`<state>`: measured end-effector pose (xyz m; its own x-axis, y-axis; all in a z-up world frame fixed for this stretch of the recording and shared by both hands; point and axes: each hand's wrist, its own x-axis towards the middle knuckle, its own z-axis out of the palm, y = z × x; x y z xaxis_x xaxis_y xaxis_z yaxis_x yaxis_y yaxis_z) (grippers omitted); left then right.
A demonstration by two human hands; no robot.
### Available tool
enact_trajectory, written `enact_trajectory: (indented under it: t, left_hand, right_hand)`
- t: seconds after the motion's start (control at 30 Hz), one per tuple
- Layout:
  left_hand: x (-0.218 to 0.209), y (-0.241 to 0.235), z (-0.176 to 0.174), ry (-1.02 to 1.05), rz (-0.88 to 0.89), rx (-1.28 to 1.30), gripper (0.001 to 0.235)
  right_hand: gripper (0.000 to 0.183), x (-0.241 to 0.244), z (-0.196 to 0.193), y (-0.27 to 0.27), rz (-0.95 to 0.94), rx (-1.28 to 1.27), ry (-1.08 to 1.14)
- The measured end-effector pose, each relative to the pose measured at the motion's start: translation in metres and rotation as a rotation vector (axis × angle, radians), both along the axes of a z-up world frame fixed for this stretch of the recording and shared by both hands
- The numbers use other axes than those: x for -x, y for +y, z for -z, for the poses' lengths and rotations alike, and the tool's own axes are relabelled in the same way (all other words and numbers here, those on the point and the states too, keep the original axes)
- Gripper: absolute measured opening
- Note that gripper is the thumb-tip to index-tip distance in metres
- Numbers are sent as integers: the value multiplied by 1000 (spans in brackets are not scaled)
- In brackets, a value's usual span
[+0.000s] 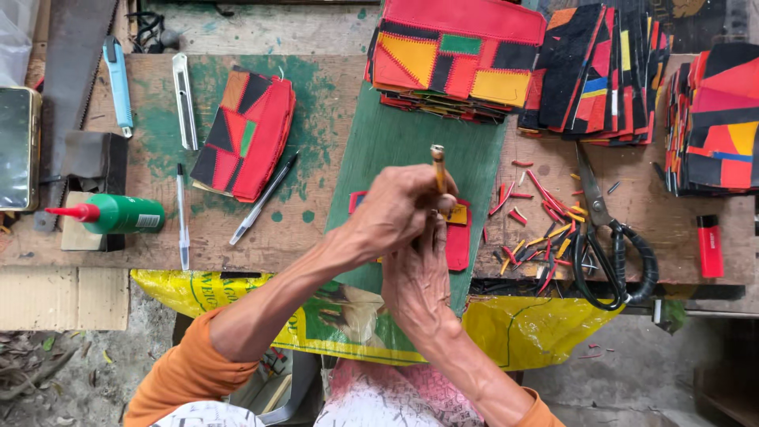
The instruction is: The person assembles small colorful pouches by pressing seams with a pencil and trimming edges with scissors. They handle multiple pouches one at a time, stacking finished units on the table.
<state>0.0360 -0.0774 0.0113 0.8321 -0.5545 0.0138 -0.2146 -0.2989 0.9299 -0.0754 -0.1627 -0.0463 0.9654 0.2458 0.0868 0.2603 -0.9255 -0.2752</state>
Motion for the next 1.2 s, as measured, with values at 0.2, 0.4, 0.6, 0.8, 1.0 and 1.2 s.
enact_trajectory:
  t: [0.2,0.4,0.6,0.8,1.0,1.2]
  left_hand:
    - [-4,-10,21,-64,81,-100,9]
    - [0,-14,30,-344,244,-218,33]
    - [-1,-15,42,-364,271,-196,28]
    - [-13,-7,17,-431,214,-198,25]
    - [21,75,14,191,-479,194,8]
    - [43,88,55,309,-564,306,9]
  right_hand:
    - [57,4,8,1,-35,32,108]
    - [50,2,17,0,29,-114,63]
    - [45,9,19,2,28,-84,116]
    - [50,-6,-8,-38,48,-132,-54]
    - [48,-10,-6,-107,298,-256,-111]
    - [50,1,6,-101,266,-190,-207]
